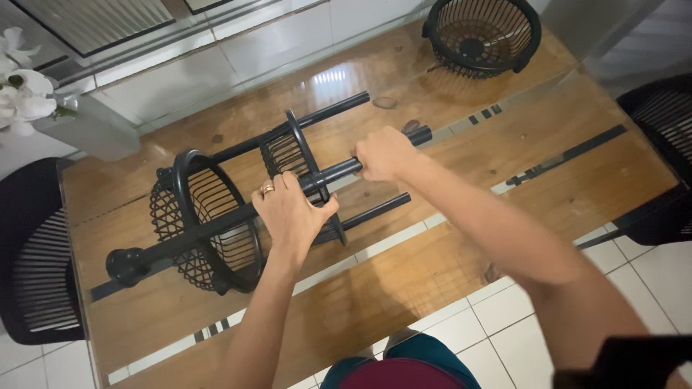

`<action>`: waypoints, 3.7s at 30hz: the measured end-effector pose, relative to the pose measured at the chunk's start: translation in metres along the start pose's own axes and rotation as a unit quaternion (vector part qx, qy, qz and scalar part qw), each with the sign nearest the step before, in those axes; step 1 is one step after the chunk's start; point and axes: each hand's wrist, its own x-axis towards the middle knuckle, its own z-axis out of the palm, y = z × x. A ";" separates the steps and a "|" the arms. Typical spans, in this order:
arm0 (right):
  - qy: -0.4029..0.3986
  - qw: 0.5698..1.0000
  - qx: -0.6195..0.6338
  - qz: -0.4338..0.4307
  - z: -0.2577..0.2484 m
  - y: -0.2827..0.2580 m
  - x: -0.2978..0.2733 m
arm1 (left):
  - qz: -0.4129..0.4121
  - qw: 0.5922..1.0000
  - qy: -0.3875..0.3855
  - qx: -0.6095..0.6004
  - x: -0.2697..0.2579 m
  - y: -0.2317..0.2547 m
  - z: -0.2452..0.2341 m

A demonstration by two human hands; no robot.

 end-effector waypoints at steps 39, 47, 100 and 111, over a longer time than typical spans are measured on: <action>0.030 0.997 -0.047 -0.057 -0.002 -0.001 -0.013 | -0.056 0.996 -0.064 0.042 0.002 0.003 -0.003; 0.231 0.961 -0.095 -0.119 0.017 0.007 -0.035 | -0.063 0.995 -0.073 0.031 -0.002 0.006 -0.005; 0.121 0.954 0.273 -0.010 0.027 0.325 -0.134 | 0.059 0.945 -0.114 -0.301 0.098 0.231 0.192; 0.191 0.964 0.186 0.000 0.090 0.560 -0.053 | 0.079 0.983 -0.086 -0.140 0.242 0.335 0.394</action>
